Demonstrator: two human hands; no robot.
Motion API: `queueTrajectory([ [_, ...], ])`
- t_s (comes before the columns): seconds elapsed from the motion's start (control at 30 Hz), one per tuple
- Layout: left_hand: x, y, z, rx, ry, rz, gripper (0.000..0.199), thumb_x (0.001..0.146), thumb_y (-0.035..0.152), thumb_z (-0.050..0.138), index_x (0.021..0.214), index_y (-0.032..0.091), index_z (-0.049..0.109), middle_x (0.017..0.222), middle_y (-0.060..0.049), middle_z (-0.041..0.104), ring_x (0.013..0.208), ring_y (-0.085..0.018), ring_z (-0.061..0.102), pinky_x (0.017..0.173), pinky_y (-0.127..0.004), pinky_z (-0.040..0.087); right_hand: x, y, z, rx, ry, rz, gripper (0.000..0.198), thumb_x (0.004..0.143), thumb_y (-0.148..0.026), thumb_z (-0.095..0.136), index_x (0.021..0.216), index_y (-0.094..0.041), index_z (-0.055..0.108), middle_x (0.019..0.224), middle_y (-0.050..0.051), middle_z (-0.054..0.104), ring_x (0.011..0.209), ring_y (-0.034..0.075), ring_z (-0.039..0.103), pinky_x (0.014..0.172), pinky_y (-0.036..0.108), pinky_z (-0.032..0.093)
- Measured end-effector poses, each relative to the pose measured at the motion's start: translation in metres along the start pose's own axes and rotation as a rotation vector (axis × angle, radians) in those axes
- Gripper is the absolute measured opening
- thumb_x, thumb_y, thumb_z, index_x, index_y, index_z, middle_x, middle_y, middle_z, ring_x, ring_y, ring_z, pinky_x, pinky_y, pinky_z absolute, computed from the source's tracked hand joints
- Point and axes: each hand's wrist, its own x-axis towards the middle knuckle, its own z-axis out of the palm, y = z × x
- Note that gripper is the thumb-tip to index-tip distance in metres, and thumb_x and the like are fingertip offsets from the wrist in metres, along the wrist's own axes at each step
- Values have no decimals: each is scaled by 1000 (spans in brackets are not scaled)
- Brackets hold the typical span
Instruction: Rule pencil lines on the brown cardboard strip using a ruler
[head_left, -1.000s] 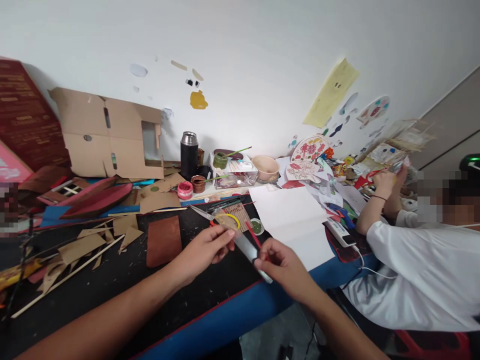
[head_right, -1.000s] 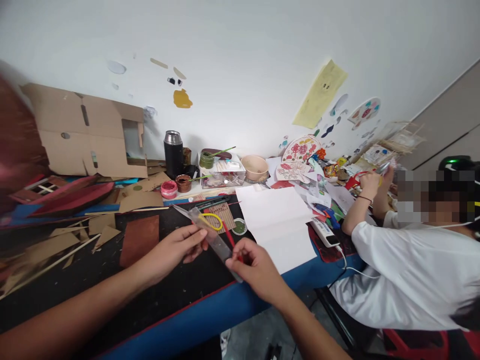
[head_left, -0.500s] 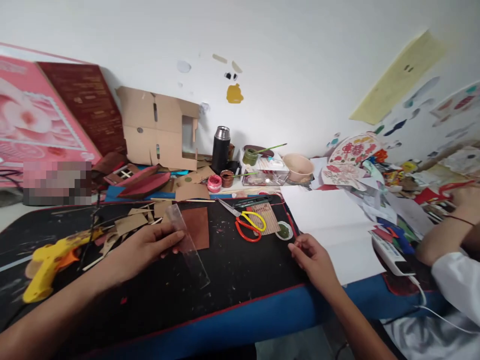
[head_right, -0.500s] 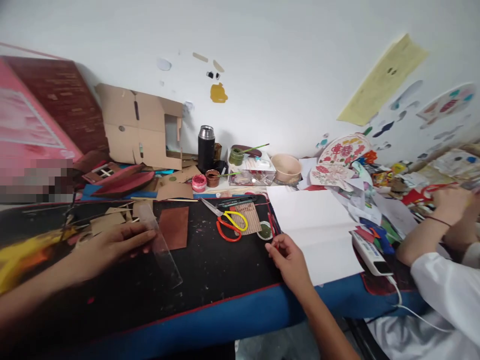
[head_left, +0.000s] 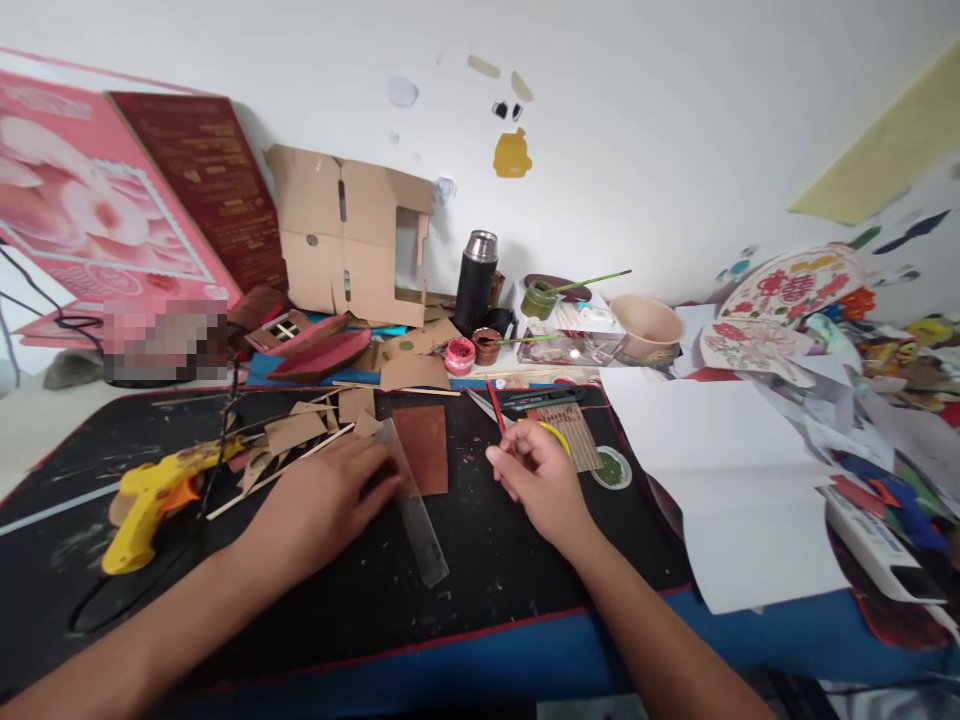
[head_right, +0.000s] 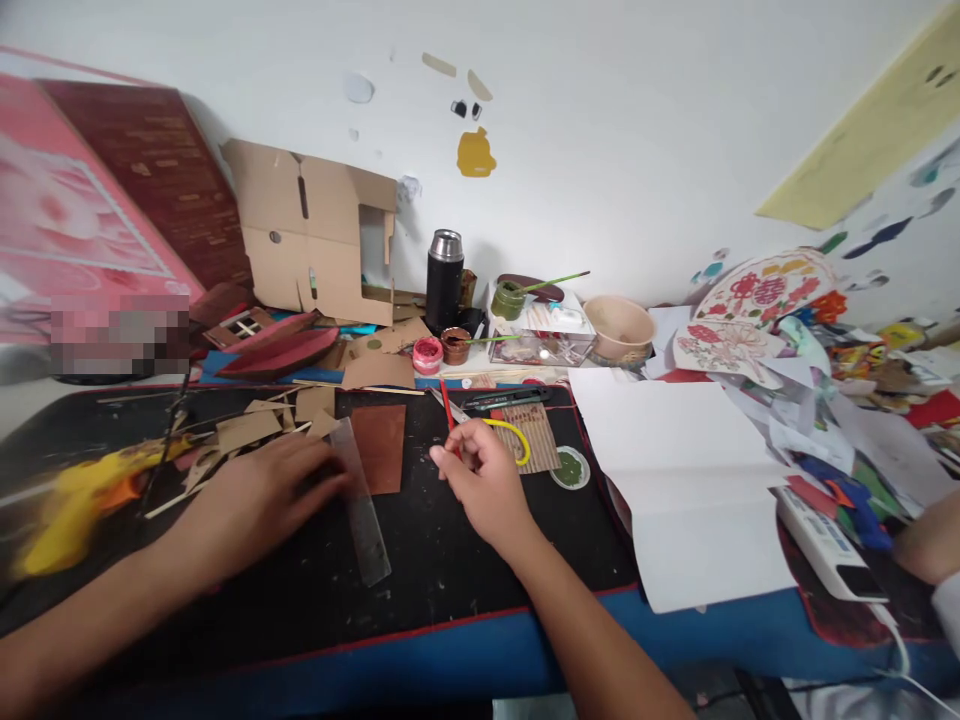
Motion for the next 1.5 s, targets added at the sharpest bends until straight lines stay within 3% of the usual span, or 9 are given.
queueTrajectory([
  [0.1,5,11,12,173,79,319,17,106,35,64,116,24,73,118,-9,75,114,-33,67,99,-45,53,29,-7,18,20,-51,-62,38,94,-55,81,92,-27,55,71,-6,61,50,12,46,49,26,35],
  [0.27,23,23,28,294,-27,394,21,98,26,77,117,20,70,121,-11,73,111,-33,67,97,-47,53,71,-11,41,6,-65,-215,31,96,-48,79,94,-26,57,81,-3,63,64,14,55,62,29,42],
  [0.43,39,26,31,346,-19,469,9,101,22,73,109,18,72,114,-13,74,104,-33,69,93,-48,54,93,1,48,2,-111,-225,29,97,-47,76,92,-26,56,82,-3,62,67,16,58,65,30,43],
  [0.7,62,22,36,318,20,446,19,109,27,63,119,17,74,122,-16,76,115,-36,71,101,-53,58,99,22,41,-32,-40,-208,24,96,-43,74,94,-26,57,77,-4,61,64,16,54,64,30,42],
  [0.8,51,13,28,257,80,425,29,110,34,64,135,20,71,140,-15,73,123,-34,70,104,-50,59,97,26,33,-22,-32,-170,27,96,-45,76,94,-26,58,74,-5,60,60,14,50,60,29,39],
  [0.9,30,2,20,207,160,414,29,114,30,55,137,23,72,135,-12,76,120,-30,72,105,-48,60,97,27,28,81,-72,-100,36,95,-53,79,94,-27,53,71,-7,62,51,12,48,51,26,36],
  [1.1,-1,-12,17,226,74,473,34,113,23,53,141,22,72,141,-12,76,121,-28,74,106,-45,62,97,29,29,146,-148,-78,32,96,-47,78,95,-26,55,71,-7,66,46,9,50,47,23,37],
  [1.37,-16,-30,27,206,84,474,39,114,28,56,151,25,67,148,-13,72,132,-30,71,111,-45,62,97,33,32,109,-260,-66,26,100,-42,71,115,-23,65,73,-7,68,45,9,54,49,25,40],
  [1.5,-7,-13,18,134,112,483,44,112,27,58,156,28,62,145,-13,73,128,-30,73,111,-46,63,97,32,31,113,-247,-65,26,100,-44,73,114,-23,66,73,-6,69,46,9,54,47,24,38],
])
